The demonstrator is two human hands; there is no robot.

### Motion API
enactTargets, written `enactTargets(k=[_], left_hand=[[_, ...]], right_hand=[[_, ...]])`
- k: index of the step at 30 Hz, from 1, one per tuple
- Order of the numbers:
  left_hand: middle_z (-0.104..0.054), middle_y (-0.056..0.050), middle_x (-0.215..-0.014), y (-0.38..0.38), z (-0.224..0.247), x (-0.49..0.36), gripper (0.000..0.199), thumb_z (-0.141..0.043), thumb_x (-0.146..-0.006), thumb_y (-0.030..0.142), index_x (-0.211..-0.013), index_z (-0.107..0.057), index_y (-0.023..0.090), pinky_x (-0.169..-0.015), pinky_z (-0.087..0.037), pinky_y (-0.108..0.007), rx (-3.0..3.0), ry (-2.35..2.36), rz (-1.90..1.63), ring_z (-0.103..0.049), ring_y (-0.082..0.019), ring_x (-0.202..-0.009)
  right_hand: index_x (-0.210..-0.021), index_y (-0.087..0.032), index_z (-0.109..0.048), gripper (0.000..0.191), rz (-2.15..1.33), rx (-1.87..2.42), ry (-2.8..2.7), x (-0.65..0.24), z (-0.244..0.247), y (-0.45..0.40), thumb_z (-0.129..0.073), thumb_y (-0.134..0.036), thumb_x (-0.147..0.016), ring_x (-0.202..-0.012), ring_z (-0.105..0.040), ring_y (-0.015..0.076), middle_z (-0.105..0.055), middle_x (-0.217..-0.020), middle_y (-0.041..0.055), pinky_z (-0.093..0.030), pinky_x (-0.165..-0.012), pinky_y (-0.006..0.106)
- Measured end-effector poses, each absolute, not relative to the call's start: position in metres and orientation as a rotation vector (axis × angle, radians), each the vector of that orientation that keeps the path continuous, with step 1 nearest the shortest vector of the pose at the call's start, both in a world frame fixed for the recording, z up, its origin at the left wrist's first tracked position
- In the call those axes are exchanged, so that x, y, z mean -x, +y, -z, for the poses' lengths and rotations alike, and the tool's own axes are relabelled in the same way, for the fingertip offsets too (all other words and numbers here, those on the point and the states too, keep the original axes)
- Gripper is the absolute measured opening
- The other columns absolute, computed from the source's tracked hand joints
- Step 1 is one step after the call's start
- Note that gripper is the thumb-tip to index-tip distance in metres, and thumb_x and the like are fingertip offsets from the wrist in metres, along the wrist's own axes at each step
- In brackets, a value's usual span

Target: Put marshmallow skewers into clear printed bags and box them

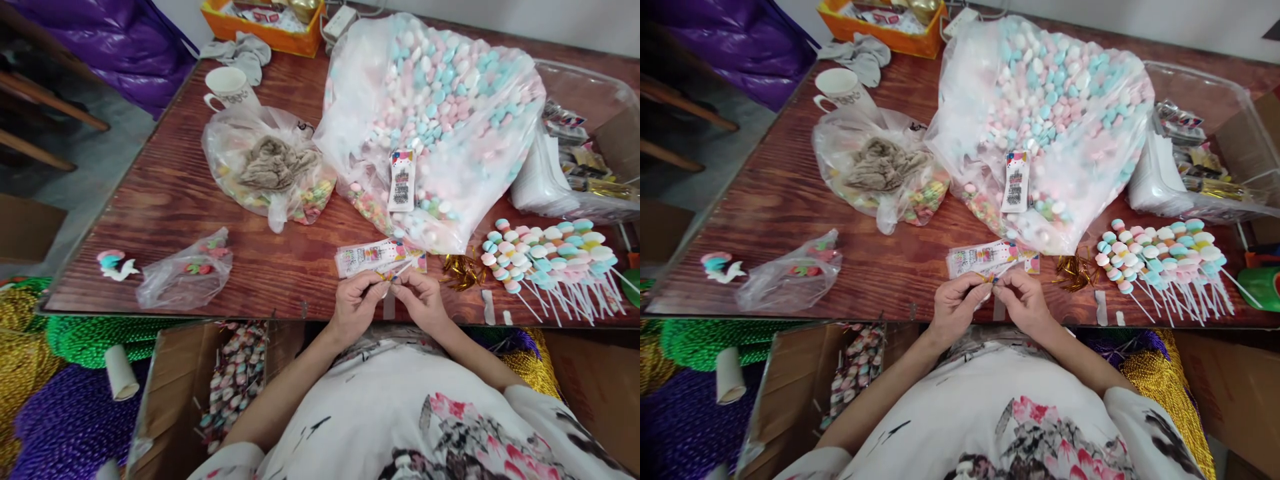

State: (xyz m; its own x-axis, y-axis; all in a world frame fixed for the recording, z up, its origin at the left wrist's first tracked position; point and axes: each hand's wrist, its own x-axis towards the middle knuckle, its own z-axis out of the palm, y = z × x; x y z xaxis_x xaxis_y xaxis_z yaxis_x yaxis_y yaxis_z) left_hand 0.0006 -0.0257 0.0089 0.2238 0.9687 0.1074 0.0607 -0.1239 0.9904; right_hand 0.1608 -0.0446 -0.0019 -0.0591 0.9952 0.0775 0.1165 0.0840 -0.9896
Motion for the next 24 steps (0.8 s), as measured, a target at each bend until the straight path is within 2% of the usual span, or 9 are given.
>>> enactTargets(k=[4,7,9,12,15,18,24], left_hand=[[-0.055,0.001,-0.062,-0.022,-0.013,0.002,0.021,-0.061,-0.088,0.025,-0.070,-0.064,0.015,-0.059,-0.040,-0.022,-1.495,0.915,-1.029,-0.048,-0.009,-0.058],[-0.055,0.000,-0.060,-0.018,-0.019,0.005,0.023,-0.060,-0.088,0.025,-0.069,-0.065,0.014,-0.060,-0.040,-0.022,-1.597,0.869,-0.935,-0.048,-0.010,-0.058],[-0.057,0.000,-0.060,-0.015,-0.025,0.007,0.023,-0.060,-0.087,0.025,-0.067,-0.066,0.014,-0.060,-0.040,-0.022,-1.673,0.849,-0.872,-0.049,-0.010,-0.058],[-0.060,-0.001,-0.058,-0.012,-0.036,0.012,0.025,-0.061,-0.085,0.026,-0.064,-0.068,0.014,-0.060,-0.041,-0.023,-1.675,0.810,-0.712,-0.050,-0.010,-0.057],[-0.058,0.000,-0.053,-0.010,-0.041,0.015,0.024,-0.066,-0.078,0.030,-0.063,-0.069,0.012,-0.051,-0.038,-0.021,-1.406,0.742,-0.448,-0.047,-0.009,-0.050],[-0.055,0.002,-0.048,-0.011,-0.036,0.017,0.020,-0.074,-0.068,0.032,-0.064,-0.071,0.012,-0.041,-0.033,-0.019,-1.036,0.668,-0.187,-0.042,-0.007,-0.041],[-0.063,-0.001,-0.050,-0.007,-0.026,0.014,0.017,-0.082,-0.056,0.028,-0.064,-0.075,0.015,-0.038,-0.038,-0.019,-0.833,0.543,0.094,-0.049,-0.009,-0.040]], right_hand=[[-0.076,-0.017,-0.058,0.024,-1.570,1.043,-1.200,-0.168,0.009,-0.040,-0.064,-0.039,-0.083,-0.062,-0.049,0.0107,-0.057,-0.069,-0.0019,-0.043,-0.060,0.024],[-0.076,-0.018,-0.055,0.027,-1.568,0.982,-1.467,-0.177,0.003,-0.031,-0.059,-0.042,-0.087,-0.062,-0.047,0.0111,-0.054,-0.067,-0.0023,-0.042,-0.059,0.024],[-0.075,-0.019,-0.053,0.023,-1.307,0.974,-1.790,-0.183,-0.005,-0.026,-0.052,-0.035,-0.091,-0.065,-0.047,0.0132,-0.053,-0.068,-0.0008,-0.042,-0.061,0.027],[-0.079,-0.019,-0.055,0.017,-0.680,0.785,-2.180,-0.191,-0.013,-0.023,-0.044,-0.022,-0.092,-0.073,-0.049,0.0179,-0.055,-0.072,0.0040,-0.045,-0.069,0.035],[-0.084,-0.019,-0.060,0.014,-0.231,0.500,-2.341,-0.196,-0.016,-0.026,-0.047,-0.014,-0.088,-0.081,-0.052,0.0216,-0.060,-0.075,0.0072,-0.047,-0.073,0.040],[-0.081,-0.019,-0.063,0.012,-0.060,0.289,-2.379,-0.198,-0.018,-0.031,-0.054,-0.012,-0.085,-0.084,-0.054,0.0219,-0.064,-0.075,0.0076,-0.049,-0.071,0.041],[-0.078,-0.024,-0.067,0.010,0.048,0.042,-2.378,-0.197,-0.032,-0.031,-0.061,-0.019,-0.084,-0.079,-0.057,0.0189,-0.069,-0.074,0.0040,-0.053,-0.066,0.037]])
